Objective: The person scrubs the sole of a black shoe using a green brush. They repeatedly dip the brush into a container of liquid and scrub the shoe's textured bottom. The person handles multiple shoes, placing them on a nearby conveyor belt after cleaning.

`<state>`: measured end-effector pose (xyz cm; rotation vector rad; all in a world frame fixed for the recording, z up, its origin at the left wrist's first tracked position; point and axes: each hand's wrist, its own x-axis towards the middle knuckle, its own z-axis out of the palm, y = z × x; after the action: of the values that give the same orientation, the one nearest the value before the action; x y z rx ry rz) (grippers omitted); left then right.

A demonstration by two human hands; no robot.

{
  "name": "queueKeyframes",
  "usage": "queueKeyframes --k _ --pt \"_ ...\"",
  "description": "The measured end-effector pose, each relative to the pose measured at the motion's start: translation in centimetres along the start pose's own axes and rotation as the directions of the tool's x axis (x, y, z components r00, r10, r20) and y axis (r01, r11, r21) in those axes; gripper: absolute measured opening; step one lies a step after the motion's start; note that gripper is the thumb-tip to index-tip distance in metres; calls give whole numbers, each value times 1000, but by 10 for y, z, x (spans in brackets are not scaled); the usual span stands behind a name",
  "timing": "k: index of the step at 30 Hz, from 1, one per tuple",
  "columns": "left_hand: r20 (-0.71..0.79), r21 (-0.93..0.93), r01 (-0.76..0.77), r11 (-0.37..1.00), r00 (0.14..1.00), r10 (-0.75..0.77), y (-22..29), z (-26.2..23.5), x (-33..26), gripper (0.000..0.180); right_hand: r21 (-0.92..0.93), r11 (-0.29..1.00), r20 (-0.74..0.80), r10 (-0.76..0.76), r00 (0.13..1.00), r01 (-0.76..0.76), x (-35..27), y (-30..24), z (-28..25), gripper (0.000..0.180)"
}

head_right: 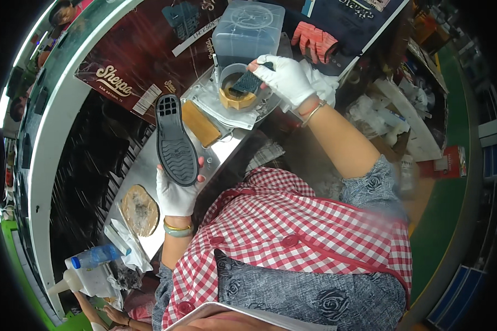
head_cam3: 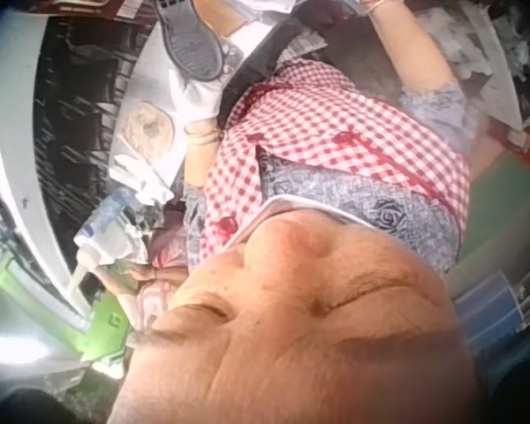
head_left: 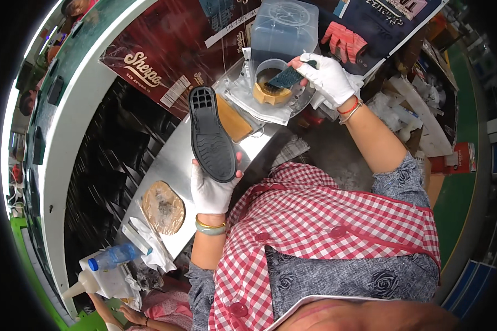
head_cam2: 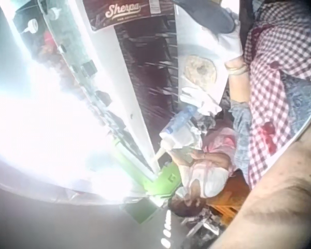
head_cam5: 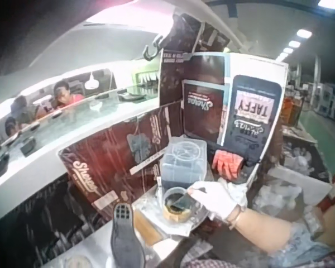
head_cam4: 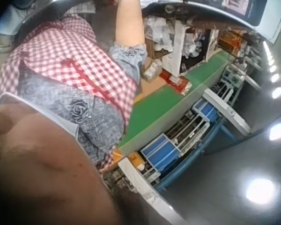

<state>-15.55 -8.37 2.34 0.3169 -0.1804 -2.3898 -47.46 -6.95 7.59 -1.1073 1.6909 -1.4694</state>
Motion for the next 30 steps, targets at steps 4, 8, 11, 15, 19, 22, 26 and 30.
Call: queueKeyframes --k 4,8,11,15,19,22,26,30 --pt "-30 8 5 1000 1000 -5 -6 2 1 52 9 1000 50 15 999 -15 2 3 -1 27" --pt "-39 -16 3 1000 999 -4 -10 -5 1 51 14 1000 71 8 997 -9 5 14 -3 29" --pt "-26 -55 -8 998 1000 7 -9 -12 2 52 250 952 73 164 984 -177 -4 28 -12 24" --pt "39 -172 -17 985 999 24 -10 -10 1 53 434 874 145 170 975 -217 -47 2 36 20" --pt "35 -122 -50 991 998 54 -10 -3 -1 58 434 886 239 63 969 -165 -79 -40 87 23" --pt "57 -46 -75 996 995 77 -12 4 -2 62 384 910 276 47 960 -154 -82 -41 104 25" --pt "89 -19 -110 994 990 111 -14 10 -7 65 354 919 299 66 952 -175 -88 -46 113 23" --pt "82 6 -106 994 991 105 -15 9 -6 64 363 923 271 24 962 -125 -91 -42 116 20"
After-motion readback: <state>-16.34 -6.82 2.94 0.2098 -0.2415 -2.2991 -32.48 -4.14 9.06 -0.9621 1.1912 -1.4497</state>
